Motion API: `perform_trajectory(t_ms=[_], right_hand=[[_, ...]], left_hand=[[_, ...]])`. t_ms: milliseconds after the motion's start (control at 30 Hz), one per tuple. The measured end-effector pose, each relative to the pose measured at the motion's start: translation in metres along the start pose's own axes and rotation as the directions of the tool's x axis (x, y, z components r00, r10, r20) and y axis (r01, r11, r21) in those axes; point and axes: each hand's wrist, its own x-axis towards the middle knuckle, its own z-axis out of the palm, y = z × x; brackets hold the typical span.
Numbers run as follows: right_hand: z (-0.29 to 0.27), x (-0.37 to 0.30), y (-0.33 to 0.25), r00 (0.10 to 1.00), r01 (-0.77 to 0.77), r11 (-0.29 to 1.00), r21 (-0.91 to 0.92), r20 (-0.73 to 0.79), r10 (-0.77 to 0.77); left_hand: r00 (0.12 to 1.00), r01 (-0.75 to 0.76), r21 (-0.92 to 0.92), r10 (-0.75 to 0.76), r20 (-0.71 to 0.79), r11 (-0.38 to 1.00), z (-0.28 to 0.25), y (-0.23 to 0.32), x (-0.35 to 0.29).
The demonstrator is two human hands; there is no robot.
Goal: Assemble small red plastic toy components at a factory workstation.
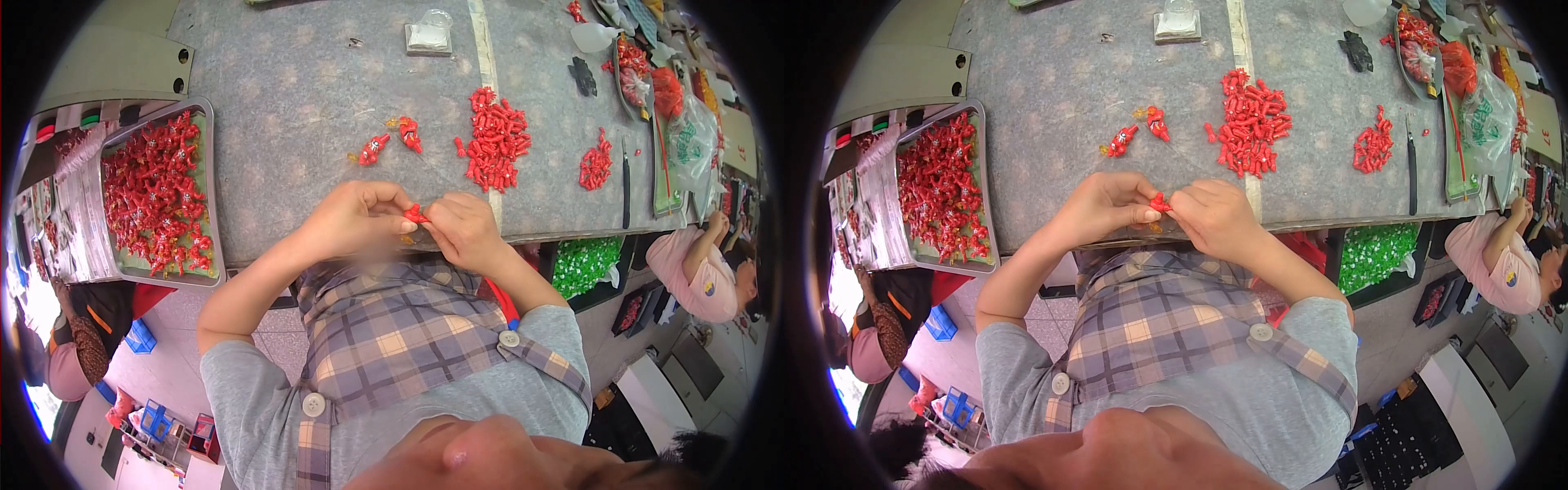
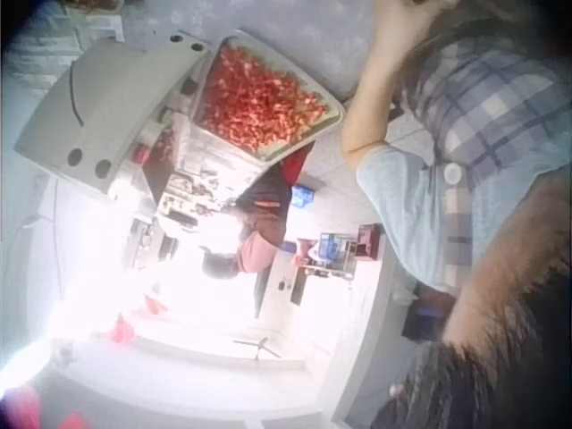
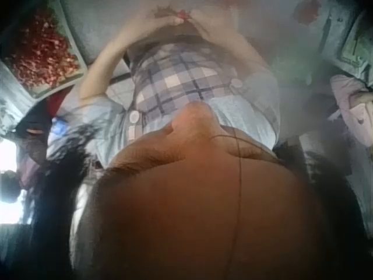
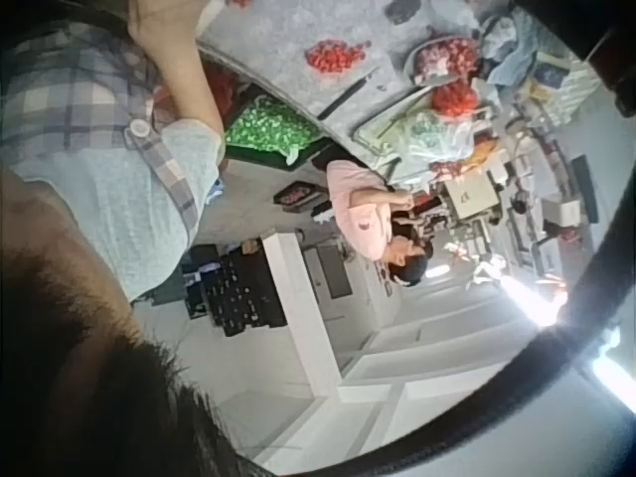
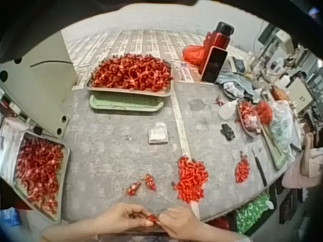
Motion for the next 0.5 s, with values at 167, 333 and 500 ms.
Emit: perform_trajectory(t_ms=[167, 333, 500], right_hand=[[-0.0006, 0.0005, -0.0002, 1.000, 0.007, 1.000, -0.007, 0.002, -0.007], [-0.0003, 0.0002, -0.0004, 1.000, 0.003, 1.000, -0.004, -0.001, -0.003], [0.0008, 0.0001, 0.0002, 1.000, 0.003, 1.000, 0.001, -0.004, -0.003]], left_hand=[[1.000, -0.002, -0.010, 0.002, 0.002, 1.000, 0.0001, -0.0014, 0.0004], [1.000, -0.001, -0.021, 0.001, 0.008, 1.000, -0.0001, -0.0019, 0.0005], [1.000, -0.003, -0.021, 0.003, 0.007, 1.000, 0.0001, -0.0012, 0.0001]])
